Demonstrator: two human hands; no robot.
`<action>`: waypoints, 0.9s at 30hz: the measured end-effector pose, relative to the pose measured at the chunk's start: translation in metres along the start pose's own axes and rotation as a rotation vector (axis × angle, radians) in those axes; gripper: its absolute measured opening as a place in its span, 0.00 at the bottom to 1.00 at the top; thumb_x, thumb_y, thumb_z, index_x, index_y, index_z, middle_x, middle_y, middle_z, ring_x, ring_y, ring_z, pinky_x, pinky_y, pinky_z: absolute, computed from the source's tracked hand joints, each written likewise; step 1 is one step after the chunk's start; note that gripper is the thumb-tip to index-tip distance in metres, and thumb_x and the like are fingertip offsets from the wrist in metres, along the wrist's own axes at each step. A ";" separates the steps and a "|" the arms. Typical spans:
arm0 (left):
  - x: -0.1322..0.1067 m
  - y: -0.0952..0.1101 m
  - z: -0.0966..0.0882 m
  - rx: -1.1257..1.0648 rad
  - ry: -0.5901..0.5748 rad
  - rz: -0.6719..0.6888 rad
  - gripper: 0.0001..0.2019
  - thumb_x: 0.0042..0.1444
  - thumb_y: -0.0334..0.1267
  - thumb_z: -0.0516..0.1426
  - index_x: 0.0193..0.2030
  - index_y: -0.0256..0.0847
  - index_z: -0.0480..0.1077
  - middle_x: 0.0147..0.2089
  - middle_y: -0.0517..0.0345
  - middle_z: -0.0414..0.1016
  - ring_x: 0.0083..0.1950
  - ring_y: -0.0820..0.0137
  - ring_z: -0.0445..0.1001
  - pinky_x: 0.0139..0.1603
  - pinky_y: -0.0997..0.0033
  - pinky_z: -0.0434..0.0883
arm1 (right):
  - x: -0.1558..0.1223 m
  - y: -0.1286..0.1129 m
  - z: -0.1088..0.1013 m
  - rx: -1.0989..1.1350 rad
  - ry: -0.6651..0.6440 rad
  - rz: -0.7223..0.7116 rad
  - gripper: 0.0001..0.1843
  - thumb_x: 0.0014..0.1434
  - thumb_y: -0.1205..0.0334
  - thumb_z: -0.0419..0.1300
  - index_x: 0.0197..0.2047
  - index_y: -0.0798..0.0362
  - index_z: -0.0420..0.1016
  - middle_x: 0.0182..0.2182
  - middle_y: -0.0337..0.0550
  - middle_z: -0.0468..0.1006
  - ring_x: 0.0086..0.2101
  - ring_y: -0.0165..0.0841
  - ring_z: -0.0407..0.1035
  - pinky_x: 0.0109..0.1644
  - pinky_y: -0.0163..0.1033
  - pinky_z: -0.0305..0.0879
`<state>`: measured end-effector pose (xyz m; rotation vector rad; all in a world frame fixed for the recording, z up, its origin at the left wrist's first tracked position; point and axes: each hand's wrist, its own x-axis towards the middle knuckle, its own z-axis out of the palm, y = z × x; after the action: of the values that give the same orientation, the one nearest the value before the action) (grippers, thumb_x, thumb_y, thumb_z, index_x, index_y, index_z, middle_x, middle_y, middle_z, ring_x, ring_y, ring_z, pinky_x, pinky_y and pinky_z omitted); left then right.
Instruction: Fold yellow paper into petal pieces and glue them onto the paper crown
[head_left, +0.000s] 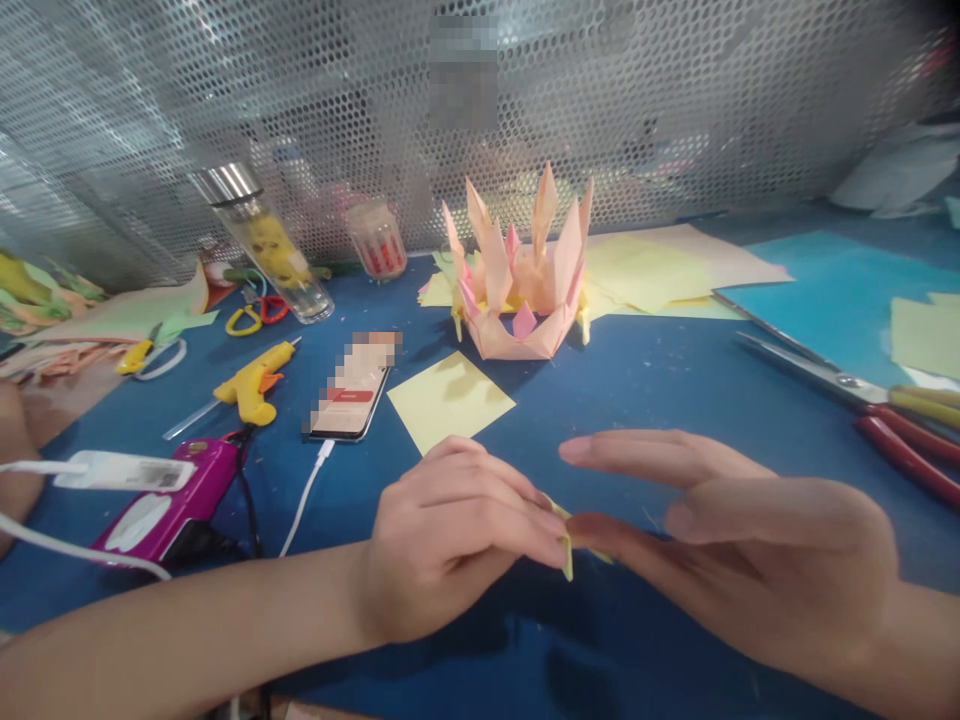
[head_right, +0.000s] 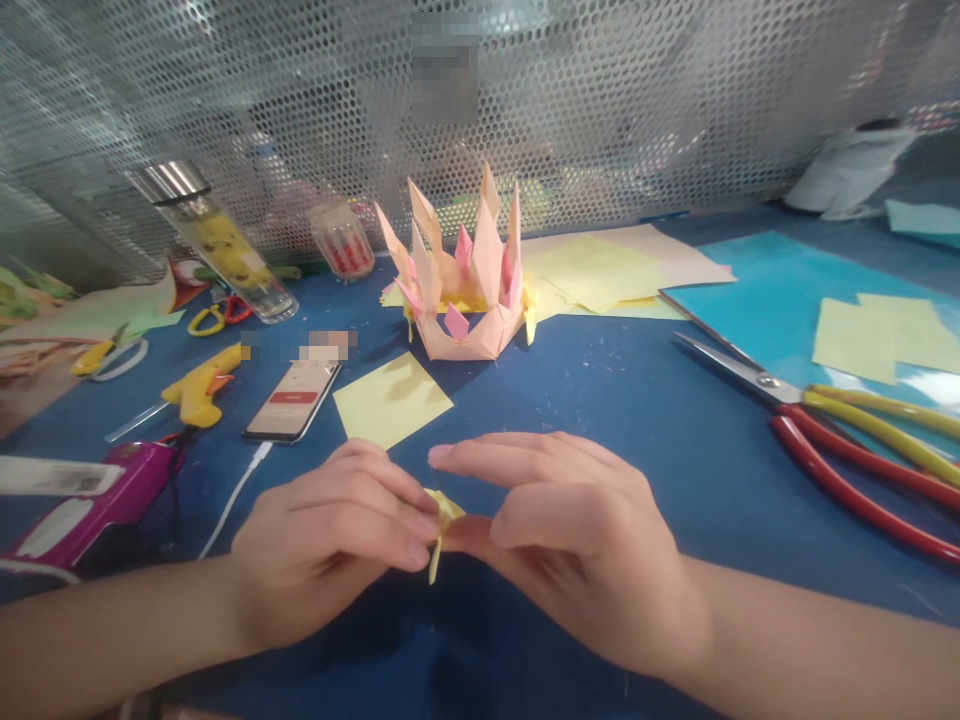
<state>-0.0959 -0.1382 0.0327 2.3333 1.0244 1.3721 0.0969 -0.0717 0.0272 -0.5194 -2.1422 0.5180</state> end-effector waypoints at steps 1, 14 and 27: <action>0.000 0.000 0.001 -0.008 0.011 -0.006 0.09 0.51 0.19 0.60 0.32 0.37 0.74 0.32 0.54 0.81 0.36 0.70 0.80 0.39 0.71 0.72 | -0.001 0.001 0.001 0.019 0.009 -0.007 0.17 0.56 0.64 0.64 0.22 0.48 0.60 0.39 0.36 0.82 0.31 0.32 0.78 0.36 0.36 0.76; 0.000 -0.003 0.013 -0.139 0.166 -0.379 0.11 0.52 0.25 0.60 0.41 0.41 0.73 0.38 0.57 0.75 0.36 0.74 0.74 0.37 0.76 0.73 | -0.005 0.014 0.015 0.250 -0.013 0.158 0.19 0.57 0.65 0.63 0.49 0.47 0.60 0.50 0.48 0.73 0.44 0.36 0.74 0.43 0.42 0.75; 0.006 -0.018 0.010 -0.457 0.229 -0.947 0.04 0.53 0.36 0.61 0.35 0.39 0.72 0.32 0.61 0.73 0.31 0.76 0.70 0.33 0.77 0.71 | 0.010 0.035 0.014 0.545 0.108 0.657 0.19 0.52 0.55 0.66 0.41 0.48 0.61 0.26 0.32 0.66 0.26 0.26 0.65 0.30 0.32 0.67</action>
<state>-0.0937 -0.1198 0.0220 1.1115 1.4162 1.2640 0.0865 -0.0399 0.0073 -0.9030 -1.5930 1.3508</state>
